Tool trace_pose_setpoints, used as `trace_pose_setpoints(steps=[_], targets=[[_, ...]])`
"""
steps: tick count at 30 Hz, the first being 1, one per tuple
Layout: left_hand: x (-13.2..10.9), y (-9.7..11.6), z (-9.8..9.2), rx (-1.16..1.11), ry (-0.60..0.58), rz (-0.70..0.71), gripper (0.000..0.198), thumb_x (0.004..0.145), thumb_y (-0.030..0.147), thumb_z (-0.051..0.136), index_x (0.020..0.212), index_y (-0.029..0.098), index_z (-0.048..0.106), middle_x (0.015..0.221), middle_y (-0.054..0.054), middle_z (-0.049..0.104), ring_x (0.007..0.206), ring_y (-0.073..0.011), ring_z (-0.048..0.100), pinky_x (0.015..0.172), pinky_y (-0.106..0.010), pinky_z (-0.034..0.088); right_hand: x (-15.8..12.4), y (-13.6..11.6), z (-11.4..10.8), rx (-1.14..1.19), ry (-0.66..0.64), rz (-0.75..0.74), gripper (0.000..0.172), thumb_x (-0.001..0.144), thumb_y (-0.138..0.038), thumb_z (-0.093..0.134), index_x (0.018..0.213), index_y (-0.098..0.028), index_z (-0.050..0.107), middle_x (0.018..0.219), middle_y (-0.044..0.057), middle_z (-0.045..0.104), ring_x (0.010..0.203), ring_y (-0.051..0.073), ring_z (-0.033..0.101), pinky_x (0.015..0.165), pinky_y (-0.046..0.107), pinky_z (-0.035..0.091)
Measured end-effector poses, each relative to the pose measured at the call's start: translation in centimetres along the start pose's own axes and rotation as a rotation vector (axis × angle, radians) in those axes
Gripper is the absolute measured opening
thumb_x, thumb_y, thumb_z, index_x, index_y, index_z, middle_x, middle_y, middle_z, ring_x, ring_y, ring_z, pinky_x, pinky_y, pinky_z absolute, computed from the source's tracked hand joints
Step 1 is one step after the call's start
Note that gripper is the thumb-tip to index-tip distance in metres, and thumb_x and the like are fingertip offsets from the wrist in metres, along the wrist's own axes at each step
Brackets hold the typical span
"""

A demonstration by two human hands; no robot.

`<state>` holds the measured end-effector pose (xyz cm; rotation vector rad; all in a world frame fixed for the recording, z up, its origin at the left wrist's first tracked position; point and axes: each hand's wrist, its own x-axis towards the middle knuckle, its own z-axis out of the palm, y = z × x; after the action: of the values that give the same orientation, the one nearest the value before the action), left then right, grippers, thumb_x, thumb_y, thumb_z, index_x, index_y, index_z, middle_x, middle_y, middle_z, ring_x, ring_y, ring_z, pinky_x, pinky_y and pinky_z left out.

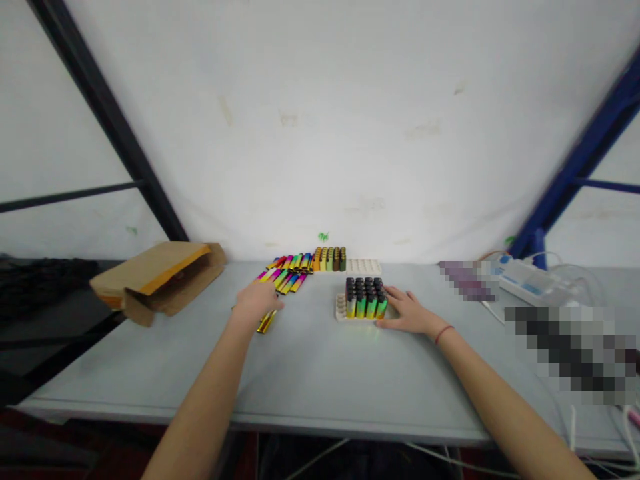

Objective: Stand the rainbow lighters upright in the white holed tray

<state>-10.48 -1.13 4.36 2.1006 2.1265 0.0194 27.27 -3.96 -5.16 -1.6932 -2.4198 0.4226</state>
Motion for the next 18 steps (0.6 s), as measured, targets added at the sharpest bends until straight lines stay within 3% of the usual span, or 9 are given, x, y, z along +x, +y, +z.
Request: trace_pose_setpoints(steps=[3,6,9,12,15,18], targets=[[-0.5,0.5,0.9,0.207,-0.093,-0.02,0.019,0.076,0.03,0.072,0.089,0.018,0.077,0.102,-0.018,0.078,0.103,-0.035,0.072,0.086,-0.04,0.055,0.0,0.1,0.1,0.0,-0.003,0.002,0.101,0.08,-0.082,0.056,0.157,-0.018,0.042,0.166,0.021,0.027,0.153,0.042,0.024,0.121,0.069,0.014],[-0.9,1.7,1.7,0.242,-0.137,0.078,0.02,0.082,0.027,0.069,0.098,0.018,0.077,0.115,-0.017,0.076,0.111,-0.0315,0.07,0.092,-0.036,0.054,0.1,0.1,0.1,-0.005,-0.008,-0.002,0.099,0.081,-0.081,0.056,0.157,-0.018,0.041,0.167,0.021,0.026,0.154,0.041,0.023,0.121,0.069,0.014],[-1.0,2.2,2.1,0.219,-0.093,0.138,0.025,0.086,0.019,0.063,0.107,0.015,0.075,0.122,-0.017,0.073,0.117,-0.0281,0.068,0.097,-0.033,0.052,0.0,0.0,0.0,-0.008,-0.007,-0.001,0.099,0.081,-0.081,0.055,0.157,-0.018,0.042,0.166,0.021,0.027,0.154,0.041,0.023,0.121,0.068,0.014],[-1.0,1.8,2.3,0.229,-0.025,0.069,0.033,0.087,0.013,0.058,0.116,0.01,0.072,0.125,-0.022,0.071,0.117,-0.0295,0.068,0.097,-0.034,0.052,0.0,-0.1,-0.1,-0.006,-0.009,0.001,0.099,0.082,-0.081,0.055,0.157,-0.018,0.041,0.167,0.021,0.027,0.154,0.041,0.023,0.121,0.069,0.014],[-1.0,1.1,2.5,0.241,-0.03,0.001,0.032,0.087,0.013,0.056,0.114,0.008,0.073,0.123,-0.025,0.071,0.117,-0.0331,0.068,0.095,-0.038,0.053,-0.1,-0.1,-0.1,-0.006,-0.016,0.005,0.101,0.082,-0.082,0.054,0.158,-0.016,0.04,0.167,0.022,0.025,0.154,0.041,0.022,0.121,0.068,0.013],[-1.1,0.6,2.5,0.211,-0.031,0.024,0.027,0.087,0.017,0.058,0.108,0.011,0.074,0.119,-0.024,0.073,0.116,-0.0341,0.068,0.095,-0.038,0.052,0.0,0.1,0.0,-0.003,-0.006,0.001,0.101,0.081,-0.083,0.054,0.157,-0.018,0.041,0.167,0.02,0.027,0.153,0.042,0.024,0.121,0.069,0.013]])
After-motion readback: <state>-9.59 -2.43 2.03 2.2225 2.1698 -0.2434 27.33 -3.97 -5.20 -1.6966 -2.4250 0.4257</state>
